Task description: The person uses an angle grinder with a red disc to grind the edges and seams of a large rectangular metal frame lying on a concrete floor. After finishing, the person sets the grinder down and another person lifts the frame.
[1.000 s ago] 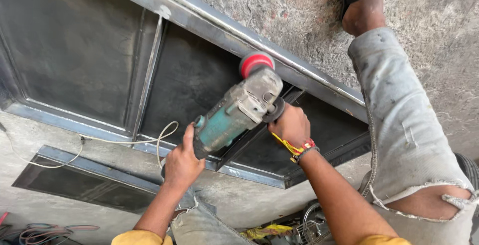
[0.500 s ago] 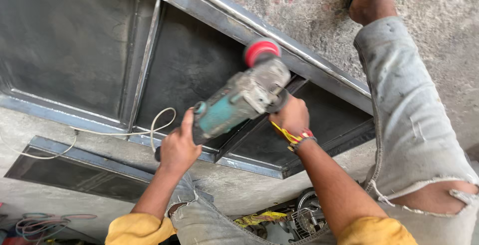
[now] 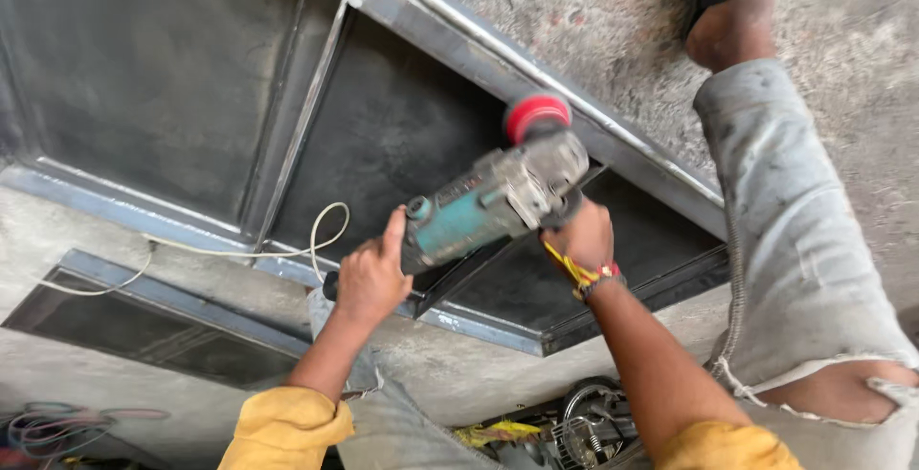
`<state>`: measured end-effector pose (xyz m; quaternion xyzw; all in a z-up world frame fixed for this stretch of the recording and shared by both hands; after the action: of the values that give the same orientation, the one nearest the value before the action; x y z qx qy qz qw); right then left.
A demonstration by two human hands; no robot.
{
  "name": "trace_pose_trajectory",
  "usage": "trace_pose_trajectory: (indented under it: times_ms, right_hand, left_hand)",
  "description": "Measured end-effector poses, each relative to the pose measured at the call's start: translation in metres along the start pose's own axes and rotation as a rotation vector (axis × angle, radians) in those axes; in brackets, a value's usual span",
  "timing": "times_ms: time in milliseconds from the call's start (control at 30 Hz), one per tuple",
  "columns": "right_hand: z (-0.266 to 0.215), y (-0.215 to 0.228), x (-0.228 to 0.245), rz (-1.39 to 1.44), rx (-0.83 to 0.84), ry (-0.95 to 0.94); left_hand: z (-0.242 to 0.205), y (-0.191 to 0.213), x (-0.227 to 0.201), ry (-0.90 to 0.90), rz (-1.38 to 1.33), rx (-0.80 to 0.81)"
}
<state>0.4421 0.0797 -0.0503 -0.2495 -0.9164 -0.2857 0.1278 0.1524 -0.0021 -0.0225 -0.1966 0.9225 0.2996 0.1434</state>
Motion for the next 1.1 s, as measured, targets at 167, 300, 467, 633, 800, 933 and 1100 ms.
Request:
trace_pose_trajectory:
  times_ms: [167, 300, 467, 633, 800, 933, 1100]
  right_hand:
    - [0.049, 0.03, 0.031, -0.095, -0.08, -0.136]
    - [0.054, 0.103, 0.001, -0.196, -0.042, -0.29]
    - [0.04, 0.115, -0.003, -0.209, -0.106, -0.257]
    - [0.024, 0.086, 0.041, -0.155, -0.02, -0.155]
    - [0.03, 0.062, 0.075, -0.106, 0.043, -0.174]
    - [0.027, 0.037, 0.074, -0.049, 0.169, -0.141]
    - [0.032, 0.025, 0.089, -0.084, 0.207, -0.072]
  left_hand:
    - [0.042, 0.052, -0.003, 0.06, -0.057, -0.093]
    - [0.082, 0.05, -0.065, 0.003, -0.078, -0.001]
    - [0.055, 0.048, -0.089, 0.026, -0.193, -0.179]
    - [-0.004, 0.049, -0.045, 0.177, -0.128, -0.148]
    - [-0.015, 0.059, -0.021, 0.174, -0.174, -0.131]
    - [-0.03, 0.034, 0.004, 0.214, -0.156, -0.109]
    - [-0.034, 0.026, 0.024, 0.363, -0.095, -0.174]
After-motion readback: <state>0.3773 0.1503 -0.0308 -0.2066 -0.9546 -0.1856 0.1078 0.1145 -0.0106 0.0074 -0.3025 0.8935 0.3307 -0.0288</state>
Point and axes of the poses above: each hand's wrist, its own z-axis towards the middle knuckle, its own y-axis out of the back of the hand, x = y × z, the point moved 6 cm from there along z, towards the middle knuckle, and after that the axes turned 5 degrees about z, right-handed, at the moved point
